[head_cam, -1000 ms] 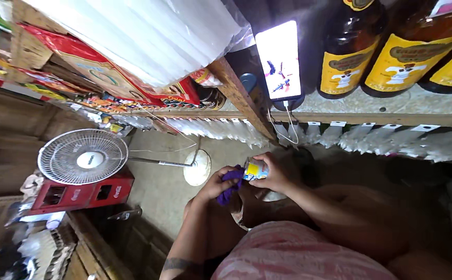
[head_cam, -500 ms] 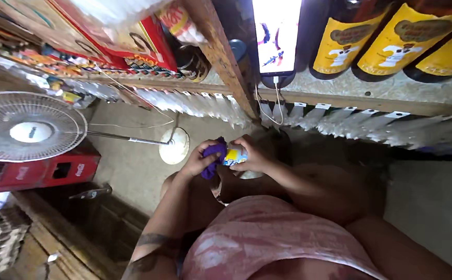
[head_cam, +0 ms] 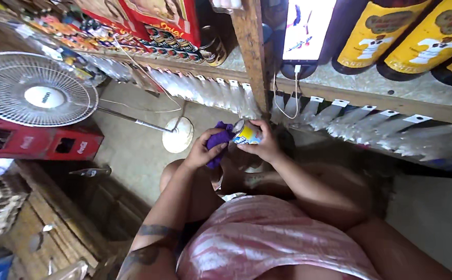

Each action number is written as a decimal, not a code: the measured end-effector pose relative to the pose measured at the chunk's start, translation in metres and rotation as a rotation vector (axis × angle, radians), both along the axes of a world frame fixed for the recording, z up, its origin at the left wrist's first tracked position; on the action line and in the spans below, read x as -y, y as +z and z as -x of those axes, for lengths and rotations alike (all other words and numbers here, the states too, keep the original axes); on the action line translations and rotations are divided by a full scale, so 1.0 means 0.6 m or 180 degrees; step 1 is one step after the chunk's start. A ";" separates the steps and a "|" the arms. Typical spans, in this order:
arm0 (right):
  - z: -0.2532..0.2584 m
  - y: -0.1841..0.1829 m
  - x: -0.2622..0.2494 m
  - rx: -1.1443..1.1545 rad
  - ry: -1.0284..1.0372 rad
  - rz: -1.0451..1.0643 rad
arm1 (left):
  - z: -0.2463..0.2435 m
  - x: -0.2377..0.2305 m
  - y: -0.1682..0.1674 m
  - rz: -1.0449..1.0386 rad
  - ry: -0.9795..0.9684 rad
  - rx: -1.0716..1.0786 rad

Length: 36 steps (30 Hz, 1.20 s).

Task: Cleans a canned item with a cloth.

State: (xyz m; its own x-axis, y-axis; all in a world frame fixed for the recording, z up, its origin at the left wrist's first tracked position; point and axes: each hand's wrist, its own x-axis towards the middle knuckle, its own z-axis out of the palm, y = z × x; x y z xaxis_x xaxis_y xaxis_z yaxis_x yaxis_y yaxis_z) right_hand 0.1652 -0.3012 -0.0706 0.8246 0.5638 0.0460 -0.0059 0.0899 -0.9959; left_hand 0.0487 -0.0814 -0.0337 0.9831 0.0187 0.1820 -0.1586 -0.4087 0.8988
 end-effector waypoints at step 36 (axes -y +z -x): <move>0.022 0.066 0.010 -0.2013 -0.0416 -0.1332 | -0.043 0.173 0.076 -0.1199 0.0745 0.0474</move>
State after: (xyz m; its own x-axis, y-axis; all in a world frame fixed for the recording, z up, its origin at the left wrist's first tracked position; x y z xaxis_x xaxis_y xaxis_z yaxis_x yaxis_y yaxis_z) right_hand 0.1519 -0.3072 -0.0307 0.8238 0.4993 -0.2684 -0.5263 0.4977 -0.6894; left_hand 0.0742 -0.1850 0.0117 0.9230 0.1423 0.3574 -0.1393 -0.7423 0.6554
